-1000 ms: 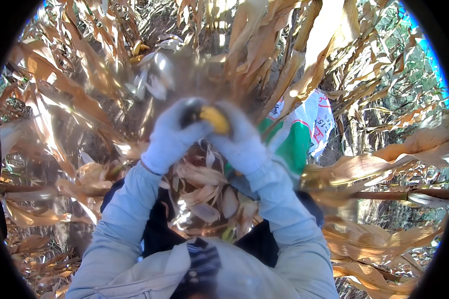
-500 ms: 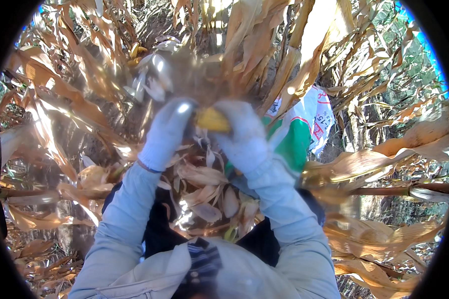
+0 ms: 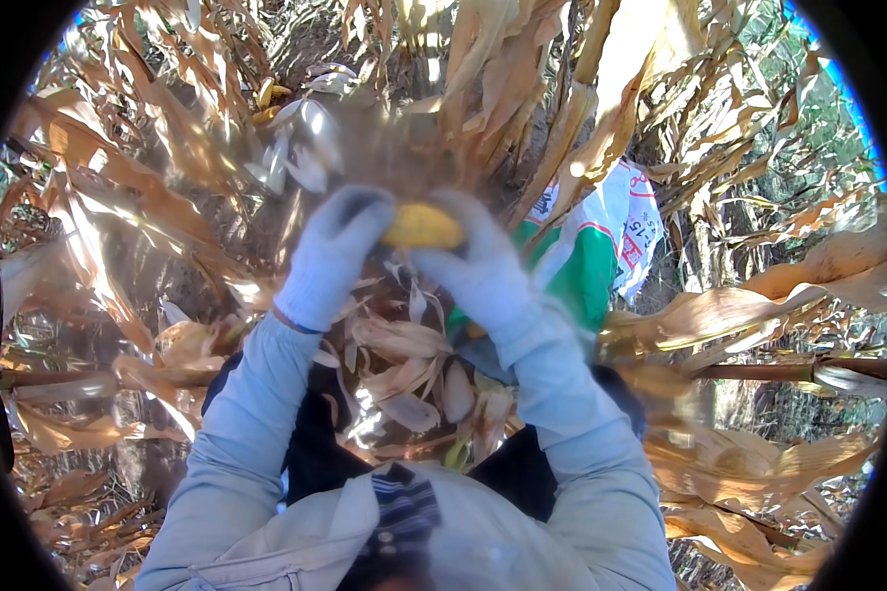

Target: The person shucks corn cobs by hand in a cornfield. They remove the dried husks from each cob and place the cleaned corn into a nearby sack.

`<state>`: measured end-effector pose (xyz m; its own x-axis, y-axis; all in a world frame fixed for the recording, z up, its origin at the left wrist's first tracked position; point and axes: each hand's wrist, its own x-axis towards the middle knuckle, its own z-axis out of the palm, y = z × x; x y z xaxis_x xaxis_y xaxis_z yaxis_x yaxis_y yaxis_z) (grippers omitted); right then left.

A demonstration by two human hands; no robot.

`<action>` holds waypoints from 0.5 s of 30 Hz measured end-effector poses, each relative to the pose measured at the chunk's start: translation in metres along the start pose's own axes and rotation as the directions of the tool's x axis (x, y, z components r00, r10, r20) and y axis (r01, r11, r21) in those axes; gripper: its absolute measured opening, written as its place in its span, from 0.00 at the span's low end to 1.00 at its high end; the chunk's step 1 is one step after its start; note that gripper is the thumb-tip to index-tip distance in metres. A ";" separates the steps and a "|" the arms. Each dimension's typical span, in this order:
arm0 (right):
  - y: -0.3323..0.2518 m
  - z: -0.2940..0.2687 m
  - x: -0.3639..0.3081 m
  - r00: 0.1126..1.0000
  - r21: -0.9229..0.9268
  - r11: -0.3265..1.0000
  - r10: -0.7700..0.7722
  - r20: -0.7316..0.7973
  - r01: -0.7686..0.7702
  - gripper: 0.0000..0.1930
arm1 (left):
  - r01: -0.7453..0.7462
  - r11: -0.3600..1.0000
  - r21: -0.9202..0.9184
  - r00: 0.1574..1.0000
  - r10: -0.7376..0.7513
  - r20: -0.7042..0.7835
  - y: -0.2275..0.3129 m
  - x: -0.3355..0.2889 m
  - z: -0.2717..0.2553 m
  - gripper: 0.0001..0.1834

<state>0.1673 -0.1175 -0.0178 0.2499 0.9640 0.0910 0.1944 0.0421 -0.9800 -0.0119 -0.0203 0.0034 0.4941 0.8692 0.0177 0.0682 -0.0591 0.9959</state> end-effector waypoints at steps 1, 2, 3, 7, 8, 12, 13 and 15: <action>-0.005 0.002 -0.001 1.000 0.012 1.000 0.012 -0.003 -0.012 0.34 | -0.041 0.998 0.050 0.999 0.042 -0.017 -0.002 0.000 0.000 0.16; -0.007 0.002 -0.002 1.000 0.022 0.999 0.025 -0.007 -0.025 0.33 | -0.068 0.991 0.112 0.997 0.071 -0.017 -0.003 0.000 -0.001 0.17; -0.006 0.003 -0.002 1.000 -0.008 1.000 -0.002 -0.016 0.002 0.33 | -0.094 0.980 0.173 0.995 0.099 -0.015 -0.005 0.001 -0.001 0.18; -0.001 0.005 -0.003 0.996 -0.117 0.990 -0.084 -0.033 0.079 0.32 | -0.188 0.956 0.225 0.981 0.172 0.089 -0.003 -0.003 0.004 0.23; 0.000 0.005 -0.003 0.995 -0.140 0.986 -0.095 -0.034 0.089 0.31 | -0.165 0.951 0.263 0.984 0.142 0.103 0.000 -0.004 0.006 0.23; 0.003 0.006 -0.005 0.989 -0.196 0.970 -0.149 -0.002 0.146 0.30 | -0.083 0.987 0.140 0.991 0.067 0.114 -0.004 -0.003 0.006 0.18; -0.001 0.006 -0.006 0.992 -0.173 0.976 -0.130 0.003 0.128 0.30 | -0.063 0.997 0.038 0.992 0.059 0.107 -0.007 -0.002 0.004 0.17; -0.005 0.005 -0.005 0.998 -0.088 0.994 -0.065 0.000 0.065 0.31 | -0.026 0.999 0.045 0.999 0.025 0.028 -0.003 0.002 0.001 0.13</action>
<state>0.1601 -0.1216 -0.0148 0.2366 0.9593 0.1543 0.2925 0.0811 -0.9528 -0.0102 -0.0194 0.0008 0.5200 0.8533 0.0398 0.0942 -0.1036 0.9901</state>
